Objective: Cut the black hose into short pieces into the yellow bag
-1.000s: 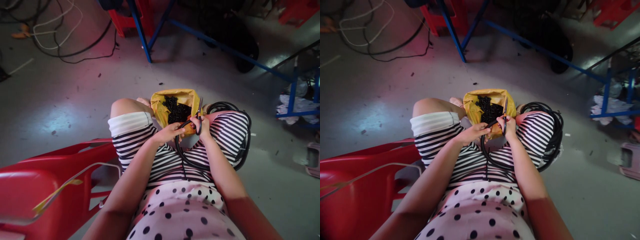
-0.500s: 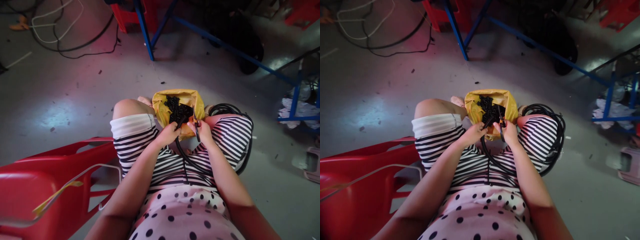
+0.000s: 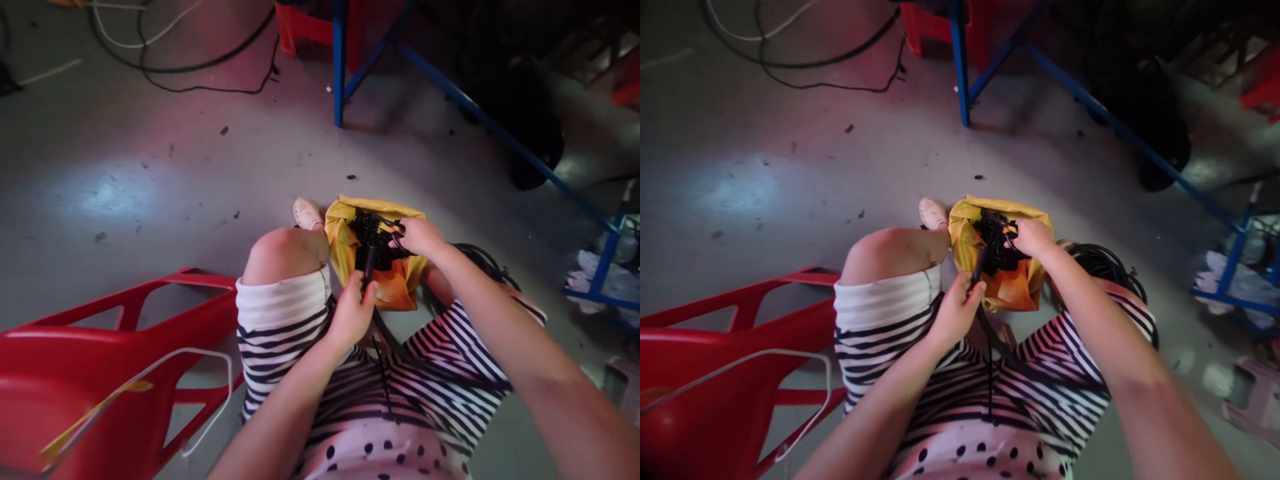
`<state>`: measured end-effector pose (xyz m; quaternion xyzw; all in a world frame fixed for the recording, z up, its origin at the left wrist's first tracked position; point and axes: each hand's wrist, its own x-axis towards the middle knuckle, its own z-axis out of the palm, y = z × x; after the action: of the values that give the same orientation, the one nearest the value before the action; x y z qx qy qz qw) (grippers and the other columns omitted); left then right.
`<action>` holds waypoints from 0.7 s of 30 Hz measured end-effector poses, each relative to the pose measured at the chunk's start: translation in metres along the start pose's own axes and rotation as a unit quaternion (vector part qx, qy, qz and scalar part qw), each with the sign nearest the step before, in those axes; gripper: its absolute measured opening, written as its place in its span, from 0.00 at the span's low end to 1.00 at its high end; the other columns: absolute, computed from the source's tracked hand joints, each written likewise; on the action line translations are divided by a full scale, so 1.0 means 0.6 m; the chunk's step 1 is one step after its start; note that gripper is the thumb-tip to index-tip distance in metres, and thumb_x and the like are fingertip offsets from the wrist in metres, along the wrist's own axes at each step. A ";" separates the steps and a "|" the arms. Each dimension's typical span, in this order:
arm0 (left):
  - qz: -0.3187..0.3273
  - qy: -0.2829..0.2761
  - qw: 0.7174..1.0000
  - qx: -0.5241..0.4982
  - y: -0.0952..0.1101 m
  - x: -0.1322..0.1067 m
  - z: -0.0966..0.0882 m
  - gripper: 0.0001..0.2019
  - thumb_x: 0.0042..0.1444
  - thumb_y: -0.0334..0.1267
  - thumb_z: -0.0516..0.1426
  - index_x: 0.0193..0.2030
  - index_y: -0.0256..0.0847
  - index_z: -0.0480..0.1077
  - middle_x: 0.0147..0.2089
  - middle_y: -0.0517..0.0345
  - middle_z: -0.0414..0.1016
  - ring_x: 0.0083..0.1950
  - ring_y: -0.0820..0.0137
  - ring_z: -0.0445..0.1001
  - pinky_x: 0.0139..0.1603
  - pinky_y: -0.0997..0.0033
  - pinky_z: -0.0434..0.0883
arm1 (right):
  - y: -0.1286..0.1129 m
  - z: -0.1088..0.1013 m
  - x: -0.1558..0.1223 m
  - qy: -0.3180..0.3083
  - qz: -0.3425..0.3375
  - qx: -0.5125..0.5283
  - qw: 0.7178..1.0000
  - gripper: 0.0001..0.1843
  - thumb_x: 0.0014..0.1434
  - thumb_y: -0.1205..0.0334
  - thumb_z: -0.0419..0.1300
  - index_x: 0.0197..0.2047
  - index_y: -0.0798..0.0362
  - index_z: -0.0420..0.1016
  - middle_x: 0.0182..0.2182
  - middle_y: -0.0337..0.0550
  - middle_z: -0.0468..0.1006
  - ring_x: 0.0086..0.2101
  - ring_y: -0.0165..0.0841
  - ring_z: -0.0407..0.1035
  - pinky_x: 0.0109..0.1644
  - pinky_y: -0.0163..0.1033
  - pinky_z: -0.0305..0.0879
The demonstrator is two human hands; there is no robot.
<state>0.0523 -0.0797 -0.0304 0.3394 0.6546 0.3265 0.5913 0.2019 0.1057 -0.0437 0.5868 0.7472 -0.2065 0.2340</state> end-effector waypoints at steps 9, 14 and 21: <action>-0.102 -0.166 0.981 -0.026 0.033 -0.058 0.009 0.15 0.65 0.47 0.51 0.56 0.48 0.64 0.38 0.50 0.78 0.38 0.61 0.77 0.38 0.65 0.72 | -0.059 -0.027 0.248 0.002 -0.025 -0.153 0.988 0.30 0.56 0.42 0.64 0.50 0.60 0.82 0.43 0.63 0.82 0.44 0.47 0.77 0.45 0.41 0.69; -0.074 -0.181 0.980 -0.044 0.016 -0.051 -0.021 0.23 0.52 0.61 0.58 0.55 0.66 0.70 0.38 0.52 0.81 0.44 0.53 0.82 0.40 0.54 0.78 | -0.078 0.009 0.350 -0.021 -0.033 -0.197 0.980 0.22 0.58 0.54 0.64 0.49 0.62 0.82 0.42 0.65 0.82 0.46 0.47 0.77 0.47 0.42 0.68; -0.047 -0.152 0.987 -0.035 -0.061 0.231 -0.100 0.39 0.35 0.68 0.64 0.58 0.68 0.72 0.38 0.50 0.82 0.48 0.53 0.82 0.30 0.58 0.73 | -0.100 0.031 0.438 -0.050 -0.040 -0.228 0.972 0.17 0.62 0.65 0.60 0.50 0.64 0.82 0.46 0.68 0.81 0.47 0.49 0.76 0.46 0.46 0.67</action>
<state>-0.0193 0.0137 -0.1320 0.3333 0.5609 0.2657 0.7097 0.0927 0.2861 -0.2123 0.4769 0.7847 -0.0690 0.3900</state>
